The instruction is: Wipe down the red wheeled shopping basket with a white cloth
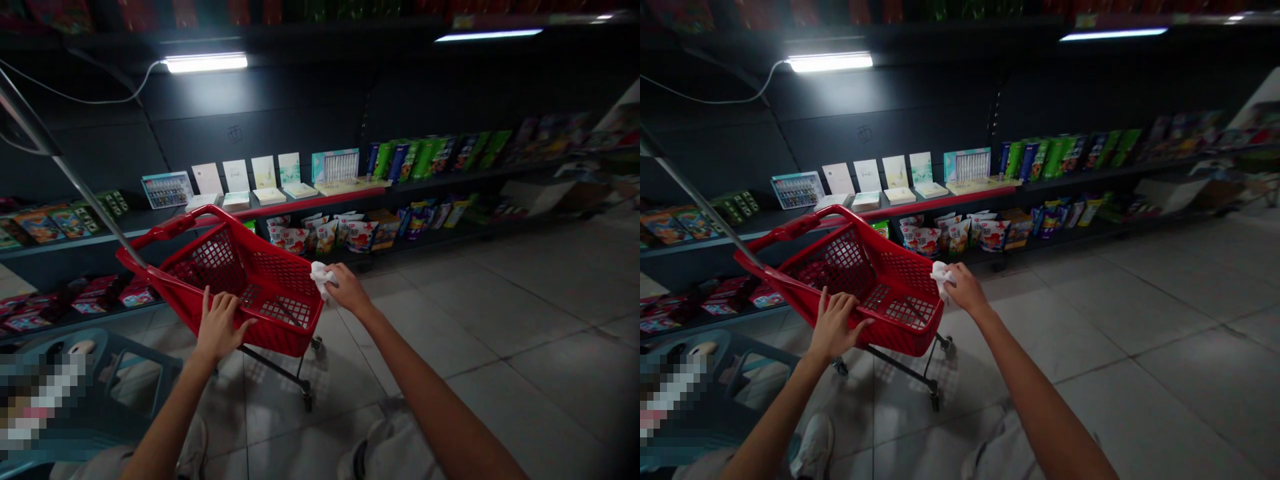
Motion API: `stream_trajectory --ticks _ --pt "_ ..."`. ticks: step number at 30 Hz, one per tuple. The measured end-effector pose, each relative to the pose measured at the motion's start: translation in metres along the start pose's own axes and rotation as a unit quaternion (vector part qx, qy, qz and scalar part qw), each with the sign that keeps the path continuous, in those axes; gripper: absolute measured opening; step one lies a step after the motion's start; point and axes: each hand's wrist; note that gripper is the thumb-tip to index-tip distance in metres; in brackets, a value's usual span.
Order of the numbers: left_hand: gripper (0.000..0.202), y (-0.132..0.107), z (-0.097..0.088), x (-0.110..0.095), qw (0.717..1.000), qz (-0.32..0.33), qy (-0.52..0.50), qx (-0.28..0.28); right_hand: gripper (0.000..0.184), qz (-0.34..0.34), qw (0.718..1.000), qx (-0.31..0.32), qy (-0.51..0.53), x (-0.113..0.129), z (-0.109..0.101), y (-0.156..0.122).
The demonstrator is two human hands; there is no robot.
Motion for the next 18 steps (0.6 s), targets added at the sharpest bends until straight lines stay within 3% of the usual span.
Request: stream_trajectory --ticks 2,5,9,11,13,16,18 --pt "0.032 -0.004 -0.003 -0.014 1.0 0.025 -0.008 0.009 0.023 -0.002 1.0 0.016 -0.027 0.026 0.009 -0.003" --pt "0.043 -0.011 0.001 -0.04 0.992 0.098 -0.041 0.066 0.02 -0.042 0.996 0.056 -0.06 0.069 0.021 -0.009" --pt "0.023 -0.017 0.015 -0.055 0.989 0.097 -0.048 0.097 0.022 -0.121 0.986 0.105 -0.038 0.097 0.025 -0.014" --pt "0.016 -0.017 0.019 -0.051 0.989 0.093 -0.047 0.104 0.022 -0.172 0.977 0.128 -0.012 0.091 0.021 -0.011" --pt "0.016 -0.015 0.018 -0.044 0.988 0.095 -0.054 0.108 0.024 -0.173 0.979 0.108 0.001 0.07 0.017 -0.005" --pt "0.019 -0.012 0.015 -0.037 0.987 0.093 -0.065 0.114 0.027 -0.033 0.999 -0.008 0.026 0.025 0.018 0.003" --pt "0.02 -0.011 0.015 -0.033 0.986 0.092 -0.067 0.119 0.025 0.089 0.992 -0.061 0.068 0.0 0.026 0.004"
Point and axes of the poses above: each hand's wrist, its own y-axis towards the middle knuckle, its own z-axis out of the palm, x = y × z, and after that the axes turned 13 degrees about -z, right-handed
